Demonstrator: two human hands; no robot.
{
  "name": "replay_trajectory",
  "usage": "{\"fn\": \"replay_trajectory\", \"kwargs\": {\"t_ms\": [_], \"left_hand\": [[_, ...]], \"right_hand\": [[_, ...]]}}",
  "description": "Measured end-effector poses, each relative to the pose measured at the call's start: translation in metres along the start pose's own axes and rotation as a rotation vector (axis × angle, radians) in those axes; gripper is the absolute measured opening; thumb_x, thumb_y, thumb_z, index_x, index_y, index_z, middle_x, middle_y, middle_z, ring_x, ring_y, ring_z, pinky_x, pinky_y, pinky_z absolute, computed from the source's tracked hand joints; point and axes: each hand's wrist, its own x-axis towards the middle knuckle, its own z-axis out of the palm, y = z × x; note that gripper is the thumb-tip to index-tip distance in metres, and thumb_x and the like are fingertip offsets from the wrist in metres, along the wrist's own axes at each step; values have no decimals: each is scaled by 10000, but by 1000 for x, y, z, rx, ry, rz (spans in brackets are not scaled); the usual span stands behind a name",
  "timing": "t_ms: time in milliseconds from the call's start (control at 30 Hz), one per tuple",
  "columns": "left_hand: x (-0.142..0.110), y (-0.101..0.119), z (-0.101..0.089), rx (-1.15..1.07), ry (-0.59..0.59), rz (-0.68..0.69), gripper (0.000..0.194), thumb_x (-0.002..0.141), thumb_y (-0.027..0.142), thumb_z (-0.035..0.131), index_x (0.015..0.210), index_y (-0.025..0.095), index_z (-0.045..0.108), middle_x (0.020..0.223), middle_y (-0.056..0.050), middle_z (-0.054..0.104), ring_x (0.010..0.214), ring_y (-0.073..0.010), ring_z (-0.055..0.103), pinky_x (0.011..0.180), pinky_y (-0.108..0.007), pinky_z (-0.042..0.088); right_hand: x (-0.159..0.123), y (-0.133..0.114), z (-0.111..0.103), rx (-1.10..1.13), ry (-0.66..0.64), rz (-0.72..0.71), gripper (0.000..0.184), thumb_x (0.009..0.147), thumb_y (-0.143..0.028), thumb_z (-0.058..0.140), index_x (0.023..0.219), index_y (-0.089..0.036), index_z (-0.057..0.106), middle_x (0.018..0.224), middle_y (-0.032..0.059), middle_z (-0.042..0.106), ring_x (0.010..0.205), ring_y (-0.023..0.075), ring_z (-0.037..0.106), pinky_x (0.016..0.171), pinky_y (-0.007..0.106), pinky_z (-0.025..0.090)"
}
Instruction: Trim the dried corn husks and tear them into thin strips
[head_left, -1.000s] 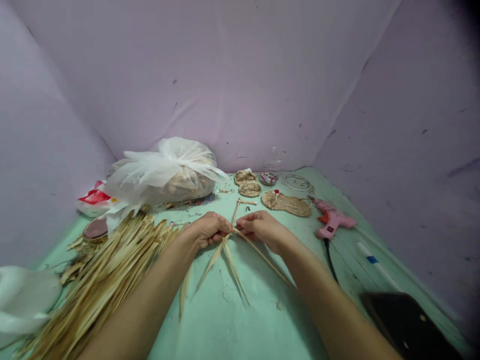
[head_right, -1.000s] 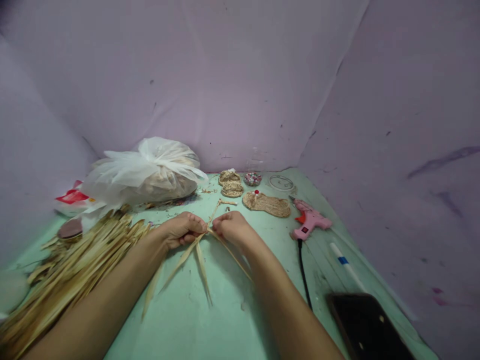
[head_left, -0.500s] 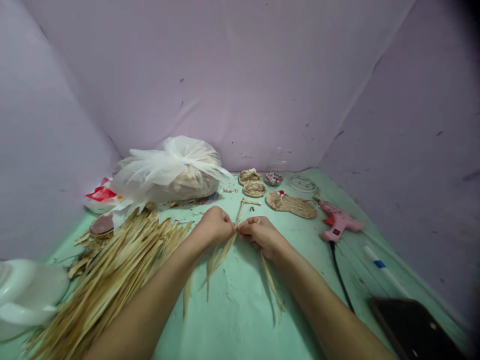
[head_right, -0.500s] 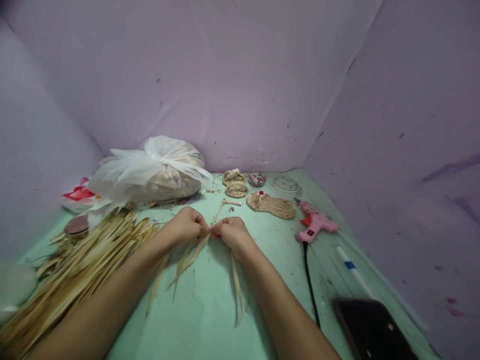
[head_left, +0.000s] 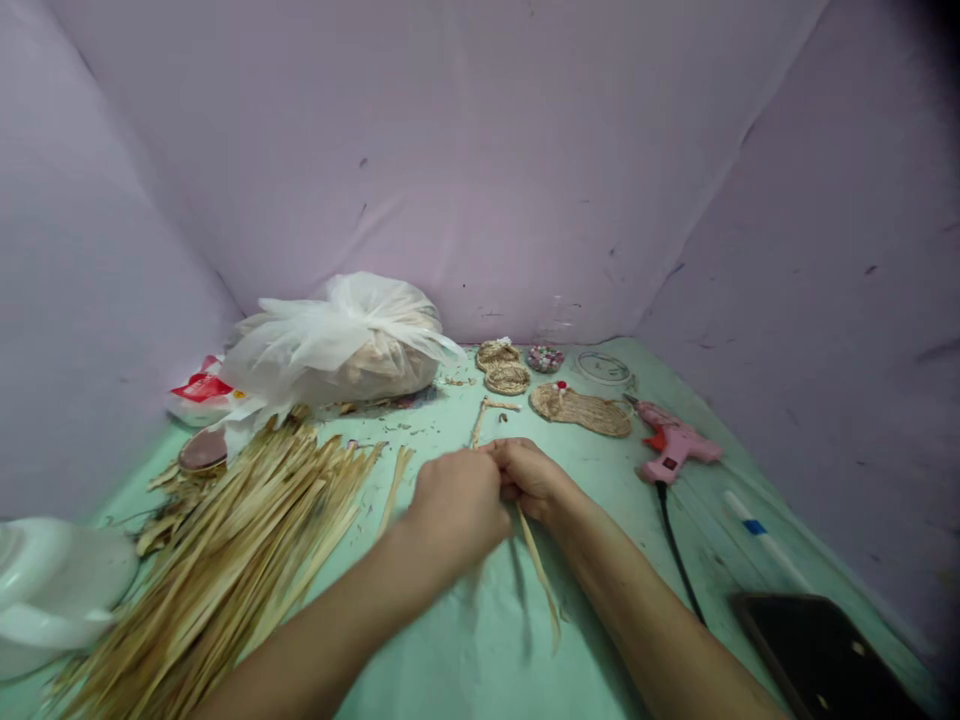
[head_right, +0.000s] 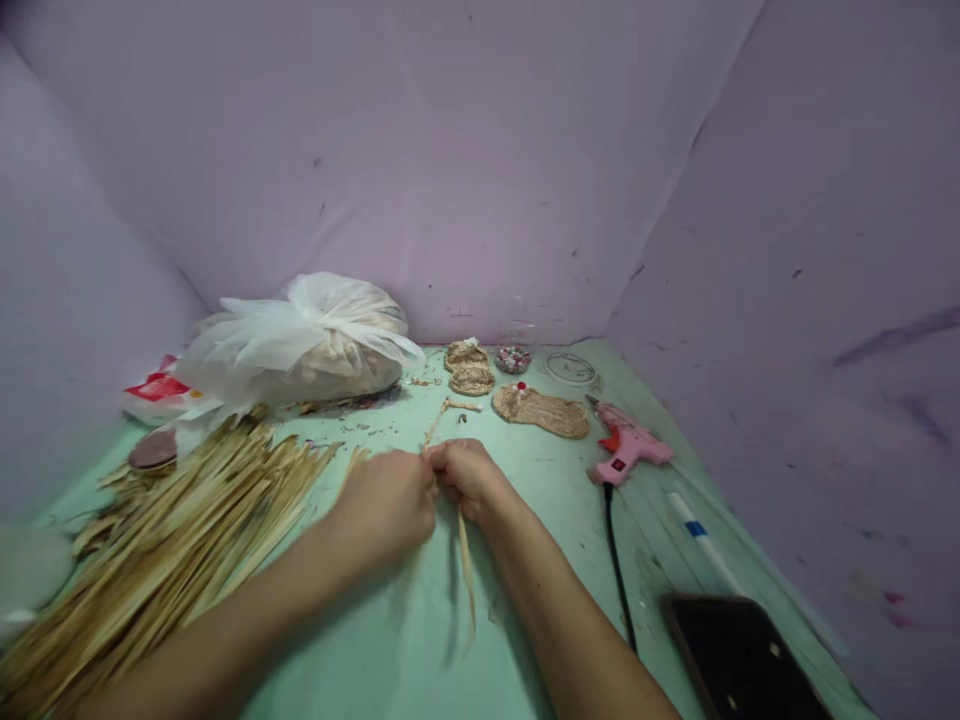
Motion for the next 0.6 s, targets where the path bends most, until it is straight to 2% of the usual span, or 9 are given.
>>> {"fn": "replay_trajectory", "kwargs": {"t_ms": [67,100,133,233,333,400,500,600], "left_hand": [[10,-14,-14,-158,124,-61,193,723,233,477,715,139,644,788,-136,652,834,-268,601,709,-332,416],[16,-21,-18,-325,170,-118,190,729,228,470,731,133,634,809,-127,647,838,-248,597,696,-309,421],[23,-27,-20,-508,122,-174,174,726,208,473,756,128,625,812,-113,643,816,-222,599,673,-284,426],[38,-36,-9,-716,-96,-233,145,712,139,463,701,117,605,645,-67,619,592,-156,589,538,-240,427],[43,-33,6,-796,-255,-226,187,721,123,453,572,122,566,496,-27,552,414,-99,484,435,-214,374],[42,-31,10,-823,-288,-218,209,730,136,461,539,127,547,444,4,502,338,-62,361,377,-198,287],[41,-31,12,-803,-261,-210,208,699,135,500,494,130,533,369,40,418,313,-48,247,363,-204,179],[44,-34,20,-749,-159,-203,219,624,86,528,416,141,482,315,59,322,341,-61,258,395,-218,158]], "right_hand": [[-1,-2,-1,-21,-30,11,62,532,-125,499,490,-157,466,327,-107,243,315,24,124,338,193,58],[-2,-4,-2,-37,-46,14,56,541,-137,496,494,-155,473,328,-109,235,318,24,113,340,192,53],[-3,-5,-3,-55,-61,14,54,550,-150,497,499,-154,479,330,-111,226,321,25,104,341,191,50],[-6,-7,-4,-124,-81,-7,65,575,-184,495,517,-164,475,337,-118,208,324,31,99,343,188,64],[-7,-6,-3,-228,-62,-48,75,597,-196,480,529,-169,466,362,-86,326,322,37,145,341,191,97],[-5,-5,-3,-322,-33,-92,62,609,-186,479,555,-160,489,428,-40,461,330,40,202,343,196,126],[-3,-3,-4,-509,34,-183,60,628,-158,494,587,-148,537,520,1,577,374,56,328,375,198,205],[-4,-3,-3,-748,143,-284,81,630,-128,514,596,-146,585,571,25,626,499,102,476,463,210,296]]}}
